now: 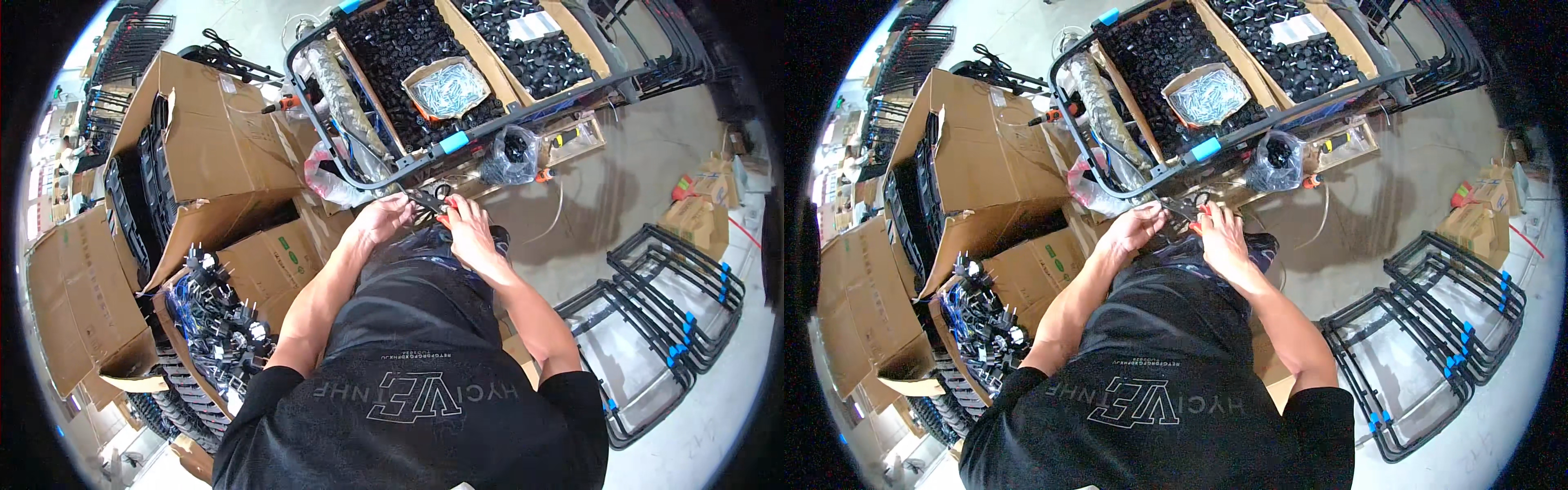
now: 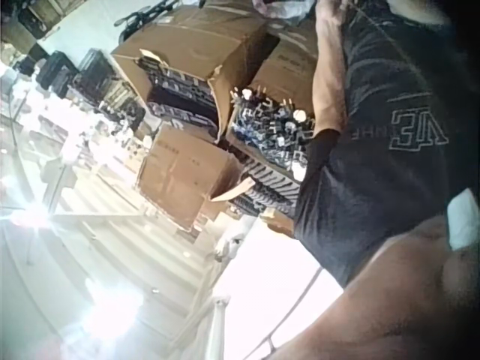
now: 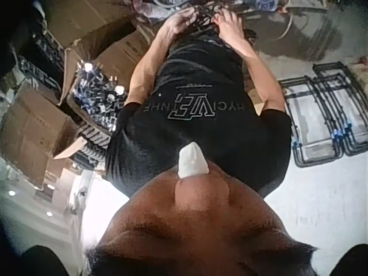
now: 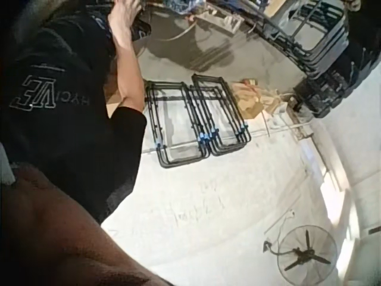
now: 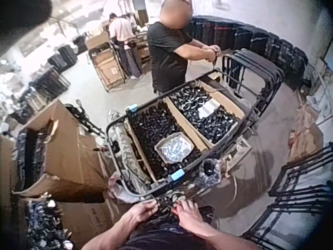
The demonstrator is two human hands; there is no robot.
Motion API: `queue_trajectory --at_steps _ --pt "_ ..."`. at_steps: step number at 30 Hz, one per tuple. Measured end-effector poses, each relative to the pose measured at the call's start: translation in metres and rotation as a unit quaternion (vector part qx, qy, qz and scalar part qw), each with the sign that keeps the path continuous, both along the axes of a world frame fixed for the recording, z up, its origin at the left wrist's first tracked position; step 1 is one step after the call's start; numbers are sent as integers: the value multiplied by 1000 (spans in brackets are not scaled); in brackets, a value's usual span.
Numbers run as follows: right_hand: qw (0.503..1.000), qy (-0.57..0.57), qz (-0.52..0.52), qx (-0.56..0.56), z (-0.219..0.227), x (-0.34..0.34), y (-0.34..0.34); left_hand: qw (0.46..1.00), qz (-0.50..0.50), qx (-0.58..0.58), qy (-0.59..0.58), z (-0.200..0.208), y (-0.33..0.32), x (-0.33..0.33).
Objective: Assembling plastic components using an electric screwdriver and manual fastening.
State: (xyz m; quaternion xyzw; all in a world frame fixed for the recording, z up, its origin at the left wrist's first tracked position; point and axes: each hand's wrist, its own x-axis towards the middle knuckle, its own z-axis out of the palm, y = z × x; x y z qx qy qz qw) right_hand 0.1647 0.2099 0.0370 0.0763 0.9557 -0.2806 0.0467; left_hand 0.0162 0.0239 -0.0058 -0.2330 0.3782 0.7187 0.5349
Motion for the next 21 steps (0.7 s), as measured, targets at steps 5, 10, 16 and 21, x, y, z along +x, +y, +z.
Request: queue_trajectory --at_steps 5,10,16,21 --pt "997 28 7 77 7 2 -2 1000 -2 24 2 0 3 -1" --pt "993 35 31 109 8 -2 2 1000 5 17 -4 0 4 0" --pt "988 31 48 141 8 -8 0 999 30 31 5 -5 7 -3" --pt "998 -5 28 56 23 1 -9 999 17 29 12 -4 1 1"
